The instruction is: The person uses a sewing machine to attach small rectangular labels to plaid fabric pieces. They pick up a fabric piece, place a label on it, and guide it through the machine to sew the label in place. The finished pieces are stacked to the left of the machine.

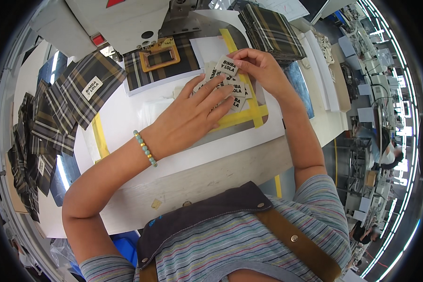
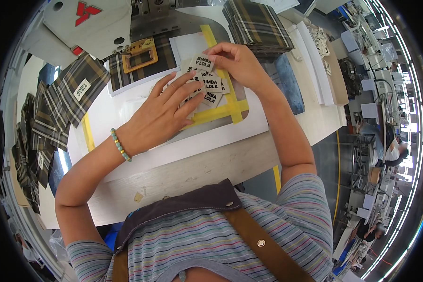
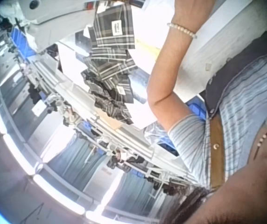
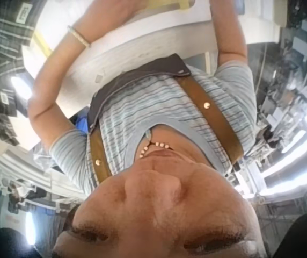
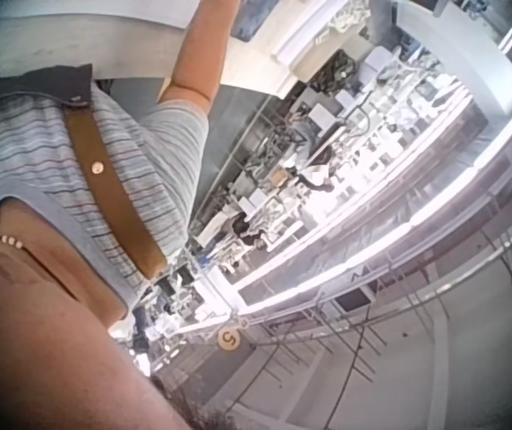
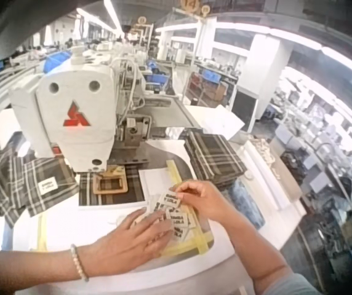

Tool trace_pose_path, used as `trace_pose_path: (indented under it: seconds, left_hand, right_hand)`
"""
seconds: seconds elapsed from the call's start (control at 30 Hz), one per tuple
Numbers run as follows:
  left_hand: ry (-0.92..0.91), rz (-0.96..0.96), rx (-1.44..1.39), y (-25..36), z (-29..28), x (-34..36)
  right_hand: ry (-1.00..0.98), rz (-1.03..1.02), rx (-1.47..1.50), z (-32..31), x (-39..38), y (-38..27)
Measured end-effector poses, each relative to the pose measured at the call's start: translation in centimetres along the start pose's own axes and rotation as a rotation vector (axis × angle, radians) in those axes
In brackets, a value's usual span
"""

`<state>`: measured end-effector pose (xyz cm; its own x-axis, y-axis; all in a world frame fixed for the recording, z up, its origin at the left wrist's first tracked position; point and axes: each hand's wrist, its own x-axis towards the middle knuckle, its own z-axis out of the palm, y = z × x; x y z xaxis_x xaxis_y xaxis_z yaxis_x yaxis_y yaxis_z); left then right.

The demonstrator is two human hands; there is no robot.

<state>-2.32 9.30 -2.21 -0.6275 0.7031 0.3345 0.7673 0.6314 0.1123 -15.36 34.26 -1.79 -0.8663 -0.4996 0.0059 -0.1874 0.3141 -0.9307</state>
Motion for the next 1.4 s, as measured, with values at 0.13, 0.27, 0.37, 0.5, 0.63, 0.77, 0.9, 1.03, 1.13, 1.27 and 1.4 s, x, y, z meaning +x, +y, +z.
trace_pose_path:
  seconds: [0.13, 0.27, 0.37, 0.5, 0.63, 0.77, 0.9, 1.03, 1.13, 1.27, 1.4]
  left_hand:
    - [0.048, -0.058, 0.027, -0.6, 1.2, 0.2]
    - [-0.006, -0.085, 0.038, -0.7, 1.1, 0.8]
    - [0.081, -0.068, -0.085, 0.0, -0.6, 0.4]
    - [0.26, -0.344, -0.365, -0.6, -2.4, -0.6]
    - [0.396, -0.676, -0.813, -1.9, -2.7, 0.0]
    - [0.314, -0.787, -1.049, -3.1, -2.3, -1.3]
    - [0.353, -0.853, -1.109, -4.0, -1.8, -2.8]
    - [0.344, -0.845, -1.022, -4.7, -2.6, -3.9]
    - [0.381, -0.689, -0.581, -5.8, -3.1, -5.1]
    - [0.348, -0.487, -0.114, -7.2, -4.0, -6.4]
    - [0.351, -0.441, -0.031, -7.7, -4.3, -6.4]
  right_hand:
    - [-0.06, 0.017, -0.097, 1.3, -0.3, -1.3]
    - [-0.119, 0.069, -0.175, 1.2, -0.4, -2.0]
    - [0.028, -0.063, -0.148, 0.9, -0.2, -1.2]
    - [0.017, -0.069, -0.114, 0.5, -0.4, -3.2]
    - [-0.134, 0.001, 0.012, 2.3, 0.1, -5.4]
    - [-0.228, 0.008, 0.002, 4.5, 1.0, -6.8]
    - [-0.264, -0.018, -0.018, 5.4, 2.4, -6.6]
    - [-0.301, 0.013, -0.042, 5.9, 3.9, -6.9]
    - [-0.25, 0.034, -0.122, 5.5, 6.1, -6.0]
    - [-0.211, 0.017, -0.231, 5.8, 10.1, -4.6]
    - [-0.297, -0.002, -0.305, 7.1, 13.4, -4.9]
